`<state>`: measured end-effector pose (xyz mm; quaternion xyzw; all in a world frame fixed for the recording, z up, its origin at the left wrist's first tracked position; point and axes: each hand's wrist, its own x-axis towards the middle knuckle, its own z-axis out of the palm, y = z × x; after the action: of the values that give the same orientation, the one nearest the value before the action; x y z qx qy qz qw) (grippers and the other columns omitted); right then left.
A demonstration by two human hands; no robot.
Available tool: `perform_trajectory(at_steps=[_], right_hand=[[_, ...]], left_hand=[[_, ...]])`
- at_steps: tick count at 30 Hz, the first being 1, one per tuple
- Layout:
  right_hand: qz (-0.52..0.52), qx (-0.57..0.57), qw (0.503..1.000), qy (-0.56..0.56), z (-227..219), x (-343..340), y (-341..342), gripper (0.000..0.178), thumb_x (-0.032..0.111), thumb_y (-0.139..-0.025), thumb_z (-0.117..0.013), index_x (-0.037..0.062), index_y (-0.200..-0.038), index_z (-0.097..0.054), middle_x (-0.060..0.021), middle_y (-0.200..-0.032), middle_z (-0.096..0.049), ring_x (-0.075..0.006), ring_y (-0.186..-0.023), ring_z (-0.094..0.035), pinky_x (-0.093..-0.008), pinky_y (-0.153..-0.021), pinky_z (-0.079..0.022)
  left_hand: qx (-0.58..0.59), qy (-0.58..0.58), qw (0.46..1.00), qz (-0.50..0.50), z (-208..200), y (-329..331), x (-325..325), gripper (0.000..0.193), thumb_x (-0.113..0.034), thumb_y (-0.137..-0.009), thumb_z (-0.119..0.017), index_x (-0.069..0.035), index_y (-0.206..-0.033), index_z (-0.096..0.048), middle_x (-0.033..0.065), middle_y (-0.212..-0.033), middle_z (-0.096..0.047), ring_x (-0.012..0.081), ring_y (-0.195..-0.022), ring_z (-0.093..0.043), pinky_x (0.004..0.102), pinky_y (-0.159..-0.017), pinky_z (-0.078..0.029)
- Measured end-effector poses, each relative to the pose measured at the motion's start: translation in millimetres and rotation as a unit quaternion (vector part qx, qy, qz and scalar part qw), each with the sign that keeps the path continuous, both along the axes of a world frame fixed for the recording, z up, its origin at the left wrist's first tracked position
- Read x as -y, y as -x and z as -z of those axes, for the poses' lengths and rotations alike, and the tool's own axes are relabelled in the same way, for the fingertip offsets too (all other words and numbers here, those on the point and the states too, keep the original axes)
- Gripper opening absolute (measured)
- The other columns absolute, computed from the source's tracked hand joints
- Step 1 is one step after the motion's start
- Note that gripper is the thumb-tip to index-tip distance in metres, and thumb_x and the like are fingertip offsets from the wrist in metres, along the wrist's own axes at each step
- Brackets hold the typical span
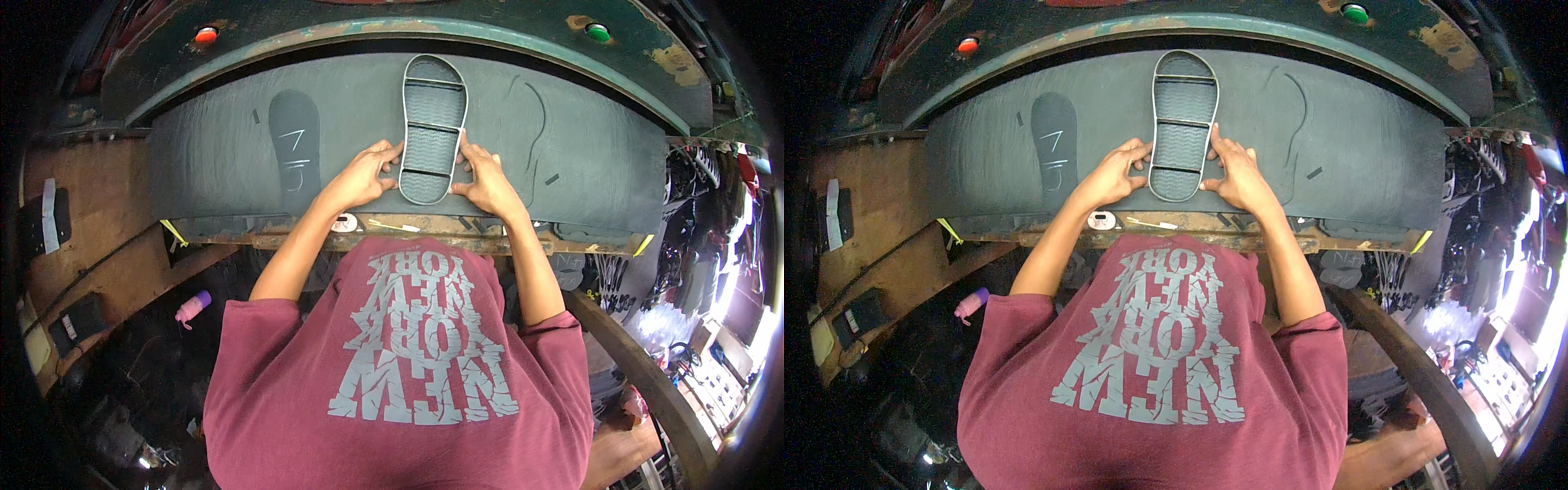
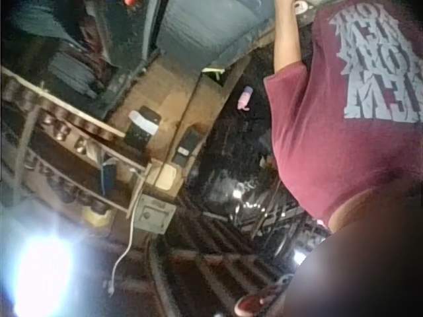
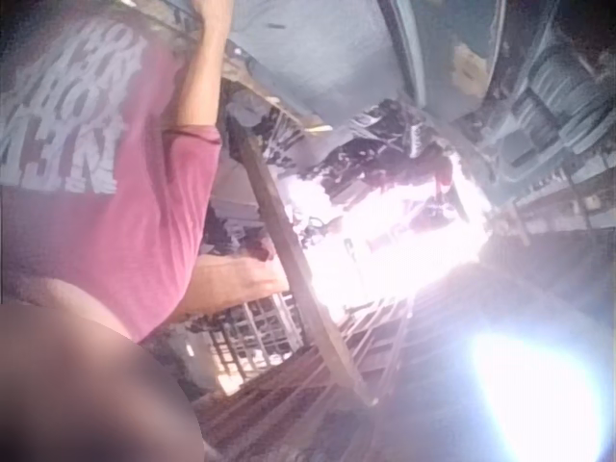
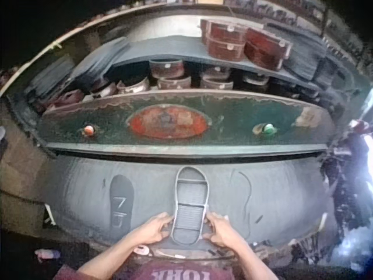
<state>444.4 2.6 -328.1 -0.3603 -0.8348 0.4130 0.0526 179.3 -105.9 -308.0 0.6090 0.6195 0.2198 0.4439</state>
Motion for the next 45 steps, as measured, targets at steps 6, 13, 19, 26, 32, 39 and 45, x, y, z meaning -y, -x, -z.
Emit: perform_trajectory(at_steps=[6,13,19,26,32,39,45], right_hand=[[-0.004,0.003,1.0,-0.012,-2.1,2.7,-1.6,0.118,0.022,-0.064,-0.093,0.0046,-0.162,-0.029,-0.008,-0.114,-0.066,-0.0253,-0.1,-0.062,-0.0403,-0.097,-0.038],[0.001,-0.007,1.0,-0.008,-3.5,1.5,-0.4,0.119,0.021,-0.061,-0.095,0.0042,-0.161,-0.031,-0.0074,-0.112,-0.066,-0.024,-0.095,-0.063,-0.0386,-0.096,-0.04],[0.008,-0.005,1.0,-0.022,-5.9,4.4,0.1,0.116,0.018,-0.064,-0.093,0.0041,-0.161,-0.031,-0.0101,-0.111,-0.066,-0.0243,-0.093,-0.062,-0.0371,-0.095,-0.04],[0.058,-0.022,0.995,0.079,-13.9,-1.3,-3.7,0.106,0.01,-0.07,-0.088,0.0035,-0.16,-0.033,-0.0097,-0.114,-0.065,-0.0237,-0.102,-0.06,-0.0395,-0.105,-0.041],[0.005,0.024,1.0,0.003,-21.1,-1.9,4.0,0.092,0.011,-0.067,-0.088,-0.0001,-0.149,-0.049,-0.0096,-0.111,-0.066,-0.0243,-0.098,-0.061,-0.0391,-0.1,-0.044],[-0.002,0.015,0.999,-0.051,-17.3,5.2,4.4,0.085,0.014,-0.064,-0.089,0.0012,-0.142,-0.057,-0.014,-0.112,-0.066,-0.0286,-0.099,-0.058,-0.0388,-0.097,-0.04],[0.005,-0.033,0.998,-0.046,-9.1,6.6,-1.0,0.09,0.013,-0.065,-0.088,-0.0015,-0.147,-0.053,-0.0163,-0.116,-0.067,-0.0289,-0.104,-0.059,-0.0396,-0.099,-0.039]], left_hand=[[-0.003,-0.02,1.0,-0.003,3.0,0.1,1.2,0.081,0.0,-0.074,-0.079,-0.004,-0.15,-0.05,0.0152,-0.107,-0.058,0.029,-0.094,-0.058,0.0375,-0.089,-0.051],[0.008,-0.026,1.0,-0.002,0.9,0.7,2.0,0.08,0.001,-0.074,-0.079,-0.001,-0.148,-0.05,0.0167,-0.106,-0.059,0.0311,-0.097,-0.061,0.0392,-0.09,-0.051],[-0.011,-0.028,1.0,0.004,-0.6,-2.4,3.0,0.077,0.003,-0.078,-0.075,-0.001,-0.15,-0.048,0.0189,-0.109,-0.06,0.0323,-0.101,-0.063,0.0394,-0.093,-0.052],[0.115,0.022,0.992,-0.05,4.7,20.0,2.0,0.071,0.005,-0.083,-0.067,-0.004,-0.151,-0.049,0.0141,-0.113,-0.062,0.0225,-0.099,-0.063,0.0322,-0.088,-0.053],[-0.024,-0.034,0.999,0.012,1.3,17.0,3.5,0.066,-0.007,-0.085,-0.075,-0.007,-0.148,-0.053,0.0112,-0.116,-0.066,0.0259,-0.109,-0.061,0.0382,-0.095,-0.046],[-0.104,-0.073,0.991,0.037,2.8,4.5,11.3,0.08,-0.02,-0.075,-0.085,-0.01,-0.148,-0.054,0.0058,-0.107,-0.066,0.0272,-0.107,-0.058,0.0409,-0.095,-0.039],[-0.121,-0.078,0.989,0.032,3.9,3.0,10.9,0.084,-0.024,-0.071,-0.087,-0.01,-0.148,-0.056,0.004,-0.105,-0.066,0.0254,-0.103,-0.057,0.0391,-0.095,-0.039]])
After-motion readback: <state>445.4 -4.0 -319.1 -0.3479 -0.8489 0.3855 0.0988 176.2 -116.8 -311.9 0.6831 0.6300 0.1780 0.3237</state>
